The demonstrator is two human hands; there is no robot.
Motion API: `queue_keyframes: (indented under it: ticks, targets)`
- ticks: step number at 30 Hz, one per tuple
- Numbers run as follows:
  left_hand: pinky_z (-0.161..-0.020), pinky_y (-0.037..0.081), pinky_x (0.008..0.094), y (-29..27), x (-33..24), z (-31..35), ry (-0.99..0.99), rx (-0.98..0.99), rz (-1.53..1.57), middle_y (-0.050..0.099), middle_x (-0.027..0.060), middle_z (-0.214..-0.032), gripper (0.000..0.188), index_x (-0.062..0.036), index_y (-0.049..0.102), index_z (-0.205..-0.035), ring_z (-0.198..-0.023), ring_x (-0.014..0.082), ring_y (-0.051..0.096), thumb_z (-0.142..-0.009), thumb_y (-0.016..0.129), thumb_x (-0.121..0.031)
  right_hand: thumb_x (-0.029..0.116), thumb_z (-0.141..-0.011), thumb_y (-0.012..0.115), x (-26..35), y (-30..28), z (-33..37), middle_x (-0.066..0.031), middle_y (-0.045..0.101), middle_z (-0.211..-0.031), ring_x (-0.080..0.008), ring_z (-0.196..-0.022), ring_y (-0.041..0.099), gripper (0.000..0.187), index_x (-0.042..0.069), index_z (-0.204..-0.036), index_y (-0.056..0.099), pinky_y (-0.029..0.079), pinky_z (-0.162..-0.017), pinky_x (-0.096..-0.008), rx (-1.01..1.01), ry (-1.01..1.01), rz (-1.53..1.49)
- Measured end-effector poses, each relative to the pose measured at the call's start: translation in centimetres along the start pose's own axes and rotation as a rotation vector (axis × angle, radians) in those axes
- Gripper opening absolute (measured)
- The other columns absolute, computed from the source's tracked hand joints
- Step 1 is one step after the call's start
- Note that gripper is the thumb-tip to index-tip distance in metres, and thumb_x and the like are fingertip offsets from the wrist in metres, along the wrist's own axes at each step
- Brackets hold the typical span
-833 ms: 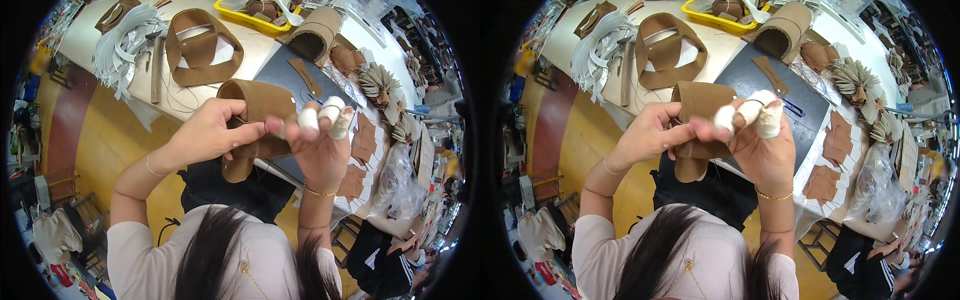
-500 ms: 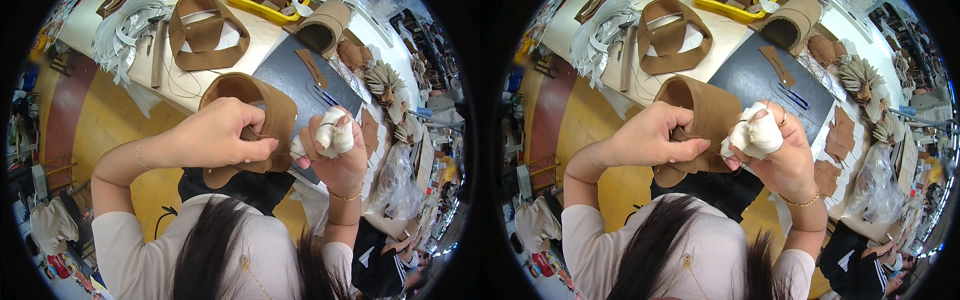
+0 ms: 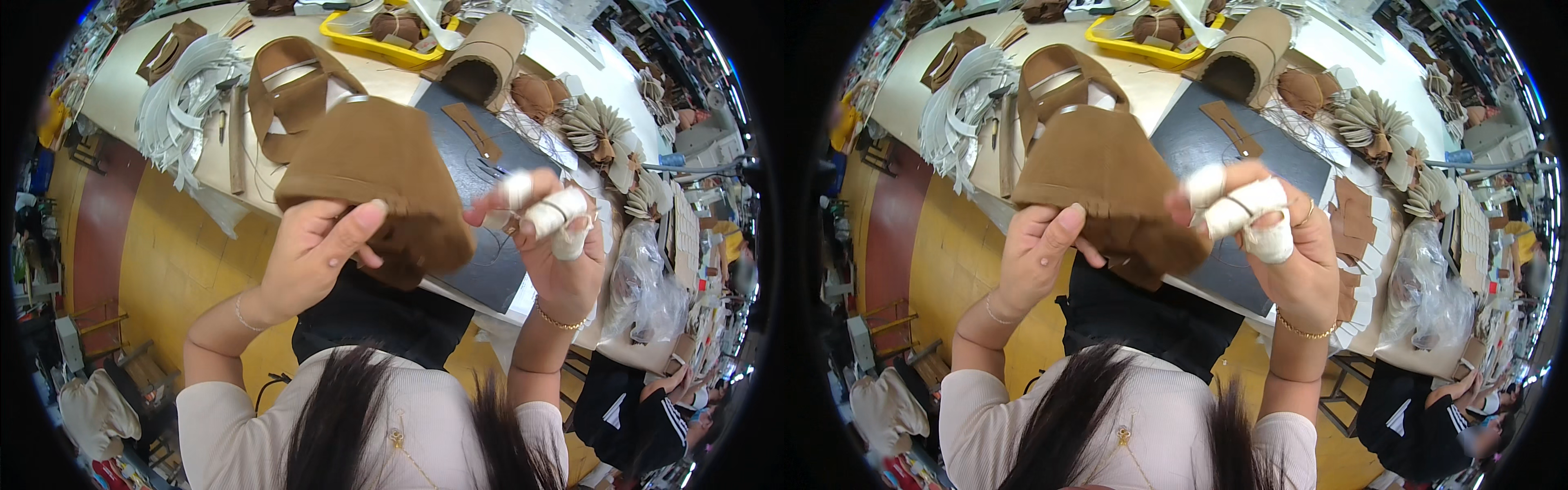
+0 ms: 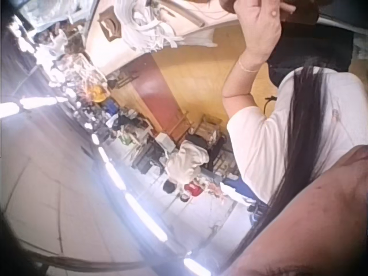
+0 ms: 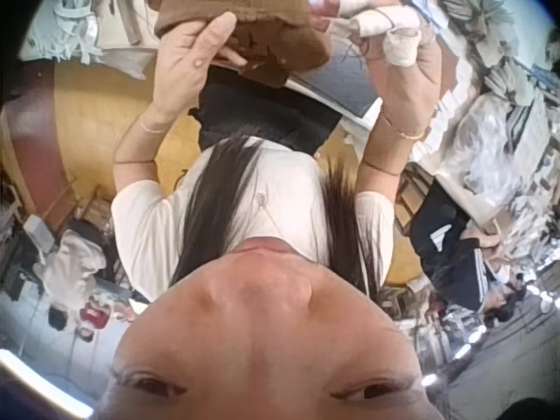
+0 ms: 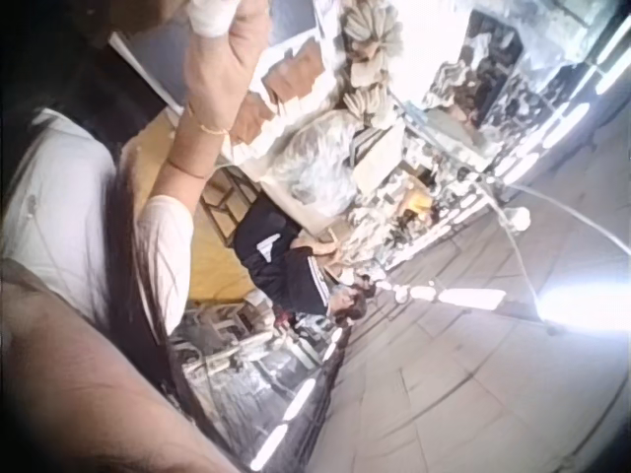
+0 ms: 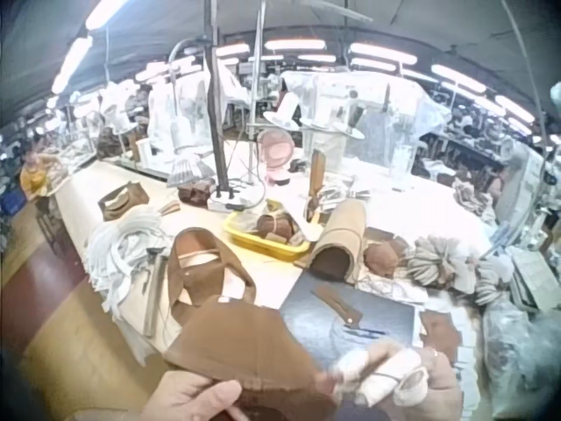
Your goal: The person hand-sews a brown leather bag using a needle and thread. They repeatedly insert the needle through pre-punched holes, pull the thread, and adjust the bag to continue stitching along the seams.
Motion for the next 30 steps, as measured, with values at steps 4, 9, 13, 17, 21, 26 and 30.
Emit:
queue_keyframes:
  ticks: [4,9,13,17,21,26,30]
  targets:
    - [-0.091,0.048,0.0406,1.3,0.2,0.8,0.21,0.294,-0.866,0.064,0.0172,-0.11,0.077,0.0051,0.03,-0.141,-0.097,0.0298,0.064,-0.089,0.065,-0.04,0.024,-0.102,0.042,0.1,-0.5,-0.2,-0.0158,0.053,-0.113,-0.0239,-0.095,0.061,0.032,-0.002,-0.117,0.054,0.057,-0.07,-0.034,-0.196,0.098,0.324]
    - [-0.076,0.056,0.0316,-1.6,-1.3,2.5,-0.494,0.424,-0.359,0.071,0.0126,-0.09,0.035,0.0023,0.061,-0.118,-0.08,0.0187,0.069,-0.088,0.067,-0.016,0.023,-0.101,0.047,-0.8,-0.7,0.0,-0.0058,0.056,-0.083,-0.0077,-0.067,0.055,0.029,-0.002,-0.098,0.062,0.048,-0.052,-0.02,-0.083,0.239,0.6]
    - [-0.057,0.044,0.0213,-2.2,-1.6,-1.1,0.188,-0.121,-0.338,0.062,0.0034,-0.069,0.022,-0.0015,0.065,-0.097,-0.063,0.0071,0.058,-0.09,0.067,-0.022,0.016,-0.098,0.05,0.2,-0.3,1.3,-0.0031,0.059,-0.068,-0.0062,-0.055,0.055,0.023,-0.003,-0.097,0.063,0.044,-0.047,-0.0182,-0.178,0.299,0.495]
    - [-0.054,0.039,0.0217,-2.4,-0.7,-4.4,0.31,-0.101,-0.658,0.057,0.0005,-0.065,0.026,-0.0006,0.064,-0.102,-0.057,0.0067,0.047,-0.088,0.068,-0.022,0.012,-0.096,0.052,1.0,0.6,1.5,-0.0057,0.064,-0.072,-0.0061,-0.056,0.058,0.02,-0.003,-0.098,0.065,0.045,-0.047,-0.0189,-0.15,0.283,0.512]
    - [-0.051,0.034,0.0222,-2.6,0.5,-5.2,-0.139,0.154,-0.786,0.049,-0.0016,-0.06,0.037,-0.0026,0.064,-0.106,-0.055,0.0043,0.041,-0.084,0.074,-0.03,0.012,-0.094,0.055,1.0,1.1,1.7,-0.0054,0.064,-0.068,-0.0071,-0.051,0.058,0.019,-0.003,-0.096,0.067,0.045,-0.047,-0.0199,-0.164,0.312,0.528]
    - [-0.052,0.033,0.0231,-1.0,2.6,-4.2,-0.121,0.355,-0.608,0.05,0.0007,-0.068,0.037,-0.0022,0.064,-0.101,-0.059,0.0055,0.041,-0.082,0.076,-0.032,0.01,-0.093,0.056,0.9,2.1,2.2,-0.0046,0.064,-0.067,-0.0069,-0.049,0.057,0.017,-0.001,-0.097,0.068,0.043,-0.046,-0.0199,-0.041,0.346,0.587]
    - [-0.06,0.037,0.0225,-0.8,2.7,-3.8,0.155,0.24,-0.563,0.055,0.0011,-0.086,0.031,-0.0013,0.061,-0.091,-0.07,0.0079,0.047,-0.08,0.078,-0.024,0.009,-0.092,0.057,1.4,2.4,2.0,-0.0047,0.065,-0.068,-0.0068,-0.05,0.057,0.016,-0.002,-0.096,0.068,0.043,-0.046,-0.0196,-0.061,0.306,0.626]
Point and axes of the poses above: each hand's wrist, its own z-axis away from the middle knuckle, its own y-axis out of the palm, x = y × z, the point moved 3 cm from there along -z, towards the middle knuckle
